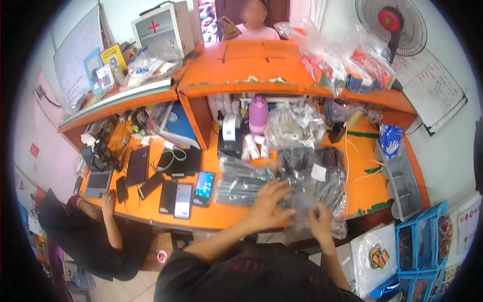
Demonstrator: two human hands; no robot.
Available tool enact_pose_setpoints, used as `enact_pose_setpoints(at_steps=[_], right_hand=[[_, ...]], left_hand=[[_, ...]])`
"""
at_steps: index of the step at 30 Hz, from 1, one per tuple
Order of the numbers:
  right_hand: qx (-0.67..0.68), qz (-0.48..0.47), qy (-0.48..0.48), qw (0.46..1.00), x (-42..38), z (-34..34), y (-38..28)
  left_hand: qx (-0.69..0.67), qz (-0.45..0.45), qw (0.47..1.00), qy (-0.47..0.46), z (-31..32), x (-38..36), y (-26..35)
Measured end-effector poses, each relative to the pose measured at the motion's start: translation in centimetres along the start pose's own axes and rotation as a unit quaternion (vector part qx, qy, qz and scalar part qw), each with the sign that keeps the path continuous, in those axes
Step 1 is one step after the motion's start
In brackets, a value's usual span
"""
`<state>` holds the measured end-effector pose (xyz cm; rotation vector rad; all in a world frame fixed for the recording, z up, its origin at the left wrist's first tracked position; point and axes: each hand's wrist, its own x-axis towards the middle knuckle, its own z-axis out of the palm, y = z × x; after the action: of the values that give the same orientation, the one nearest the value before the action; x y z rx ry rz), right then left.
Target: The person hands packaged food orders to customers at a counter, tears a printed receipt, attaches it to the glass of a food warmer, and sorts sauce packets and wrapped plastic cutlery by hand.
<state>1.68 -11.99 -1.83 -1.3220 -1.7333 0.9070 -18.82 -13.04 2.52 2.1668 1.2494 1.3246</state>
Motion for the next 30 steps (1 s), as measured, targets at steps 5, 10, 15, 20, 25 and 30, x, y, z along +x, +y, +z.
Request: enact_pose_setpoints(at_steps=[5,10,15,20,25,30], right_hand=[[0.031,-0.049,-0.099,0.993,1.3,5.2,-3.8],[-0.033,-0.027,-0.138,0.989,2.6,7.0,-4.9],[0.034,-0.038,-0.151,0.987,4.0,6.9,-5.8],[-0.018,-0.04,-0.187,0.981,6.8,4.6,-6.9],[-0.037,-0.013,-0.221,0.974,9.2,2.8,-5.5],[-0.031,-0.056,0.036,0.997,15.0,-4.1,-8.8]], left_hand=[[-0.027,-0.067,0.992,-0.105,-2.3,-0.6,-3.2],[-0.128,-0.128,0.959,-0.217,-4.2,-1.2,-5.8],[-0.151,-0.094,0.965,-0.192,-4.4,0.0,-6.2],[-0.257,-0.141,0.927,-0.233,-3.2,2.0,-7.9],[-0.207,-0.131,0.921,-0.303,-3.0,4.3,-8.8],[0.144,0.091,0.983,-0.062,-8.5,9.9,-9.2]])
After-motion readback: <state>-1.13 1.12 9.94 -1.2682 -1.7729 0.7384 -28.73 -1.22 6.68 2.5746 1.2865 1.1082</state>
